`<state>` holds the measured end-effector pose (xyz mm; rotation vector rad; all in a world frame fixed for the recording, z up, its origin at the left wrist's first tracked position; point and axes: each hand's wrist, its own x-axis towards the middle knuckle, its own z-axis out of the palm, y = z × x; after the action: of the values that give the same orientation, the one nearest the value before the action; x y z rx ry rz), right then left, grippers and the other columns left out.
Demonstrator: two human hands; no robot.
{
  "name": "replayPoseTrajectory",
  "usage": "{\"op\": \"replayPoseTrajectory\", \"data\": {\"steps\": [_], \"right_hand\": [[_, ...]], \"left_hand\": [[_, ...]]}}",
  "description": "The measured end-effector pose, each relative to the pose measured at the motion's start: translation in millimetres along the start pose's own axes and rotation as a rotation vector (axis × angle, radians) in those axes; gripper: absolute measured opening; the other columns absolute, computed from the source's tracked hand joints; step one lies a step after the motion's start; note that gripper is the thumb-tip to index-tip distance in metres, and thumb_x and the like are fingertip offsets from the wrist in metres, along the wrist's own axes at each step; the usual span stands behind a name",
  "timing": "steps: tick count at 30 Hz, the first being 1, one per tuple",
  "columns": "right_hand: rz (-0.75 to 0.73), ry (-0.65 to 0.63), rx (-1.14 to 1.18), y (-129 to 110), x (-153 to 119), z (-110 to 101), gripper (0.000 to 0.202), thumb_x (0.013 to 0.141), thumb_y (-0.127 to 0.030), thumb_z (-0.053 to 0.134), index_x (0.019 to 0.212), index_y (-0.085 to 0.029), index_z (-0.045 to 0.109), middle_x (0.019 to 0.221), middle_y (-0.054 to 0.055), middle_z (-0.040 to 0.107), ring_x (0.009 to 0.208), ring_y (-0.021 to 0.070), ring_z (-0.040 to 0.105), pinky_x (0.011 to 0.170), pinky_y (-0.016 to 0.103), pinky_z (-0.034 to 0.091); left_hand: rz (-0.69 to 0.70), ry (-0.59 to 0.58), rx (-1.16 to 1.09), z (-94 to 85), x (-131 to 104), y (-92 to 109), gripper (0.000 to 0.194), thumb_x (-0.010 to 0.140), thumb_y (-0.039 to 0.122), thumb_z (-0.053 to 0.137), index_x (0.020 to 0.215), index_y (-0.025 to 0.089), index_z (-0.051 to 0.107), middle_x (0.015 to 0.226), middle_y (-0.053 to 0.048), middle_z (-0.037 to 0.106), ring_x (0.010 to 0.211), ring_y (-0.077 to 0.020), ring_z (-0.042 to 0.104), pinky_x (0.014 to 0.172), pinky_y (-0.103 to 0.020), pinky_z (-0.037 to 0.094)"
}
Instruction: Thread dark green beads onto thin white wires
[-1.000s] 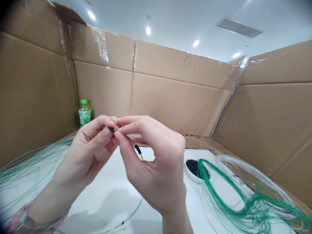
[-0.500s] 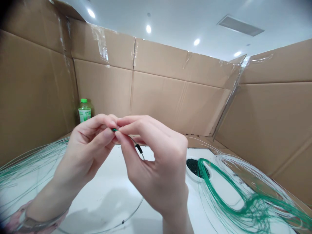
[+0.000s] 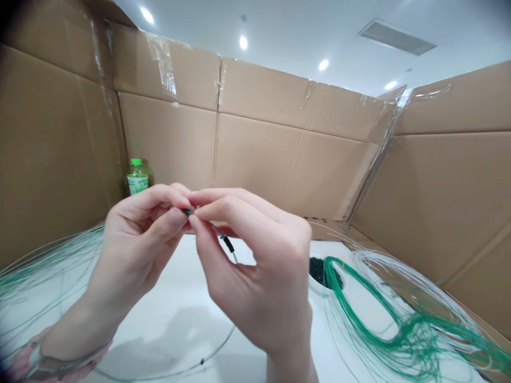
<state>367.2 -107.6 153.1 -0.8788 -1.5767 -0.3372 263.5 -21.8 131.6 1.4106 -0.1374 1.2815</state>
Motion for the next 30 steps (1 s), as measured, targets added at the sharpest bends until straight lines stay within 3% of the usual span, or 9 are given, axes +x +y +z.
{"op": "replayPoseTrajectory", "data": {"steps": [7,10,15,19,22,26,30], "right_hand": [[-0.059,-0.017,-0.113,0,1,-4,0.024,0.075,0.001,0.061,0.079,-0.022,0.067,0.085,-0.002,0.070,0.076,0.0123,0.066,0.063,0.022,0.057],[-0.082,-0.003,-0.134,2,1,-6,0.023,0.074,-0.001,0.065,0.081,-0.023,0.067,0.078,-0.005,0.071,0.068,0.0097,0.066,0.061,0.019,0.056],[0.017,-0.040,0.019,9,1,-6,0.021,0.073,-0.004,0.068,0.082,-0.023,0.065,0.069,-0.007,0.068,0.062,0.0086,0.067,0.055,0.014,0.057],[0.079,-0.100,0.147,16,4,-3,0.023,0.072,-0.005,0.070,0.088,-0.020,0.063,0.070,-0.007,0.069,0.066,0.0107,0.069,0.061,0.018,0.061],[0.098,-0.108,0.166,19,6,-1,0.012,0.077,-0.011,0.066,0.087,-0.018,0.065,0.071,-0.004,0.070,0.067,0.0115,0.069,0.062,0.020,0.061],[0.099,-0.093,0.073,18,7,3,0.010,0.080,-0.010,0.061,0.077,-0.017,0.066,0.071,-0.002,0.070,0.065,0.0099,0.068,0.062,0.017,0.059],[0.160,-0.112,-0.035,16,8,2,0.015,0.080,-0.007,0.057,0.072,-0.019,0.063,0.068,-0.003,0.067,0.065,0.0093,0.067,0.062,0.016,0.058]], "left_hand": [[0.122,0.059,0.230,0.5,0,7,0.007,0.077,0.014,0.067,0.076,0.020,0.071,0.075,-0.001,0.064,0.068,-0.0093,0.060,0.059,-0.015,0.052],[0.095,0.069,0.231,-0.3,0,10,0.005,0.075,0.016,0.069,0.075,0.020,0.072,0.073,-0.001,0.066,0.066,-0.0099,0.062,0.058,-0.016,0.052],[0.020,0.051,0.188,-4.8,3,8,0.004,0.074,0.017,0.071,0.075,0.021,0.072,0.070,0.000,0.068,0.062,-0.0091,0.064,0.056,-0.015,0.053],[0.062,0.011,0.271,-9.9,7,8,0.006,0.075,0.015,0.069,0.075,0.021,0.072,0.070,0.002,0.068,0.062,-0.0074,0.064,0.057,-0.014,0.053],[0.090,-0.009,0.376,-12.1,9,11,0.012,0.076,0.011,0.067,0.075,0.022,0.071,0.068,0.003,0.069,0.061,-0.0075,0.064,0.056,-0.014,0.052],[0.229,0.028,0.620,-10.7,9,15,0.019,0.074,0.004,0.066,0.073,0.023,0.069,0.065,0.005,0.068,0.059,-0.0076,0.061,0.054,-0.016,0.050],[0.377,0.060,0.881,-12.3,7,12,0.013,0.076,0.007,0.064,0.075,0.020,0.065,0.068,0.007,0.064,0.063,-0.0067,0.057,0.061,-0.018,0.049]]}}
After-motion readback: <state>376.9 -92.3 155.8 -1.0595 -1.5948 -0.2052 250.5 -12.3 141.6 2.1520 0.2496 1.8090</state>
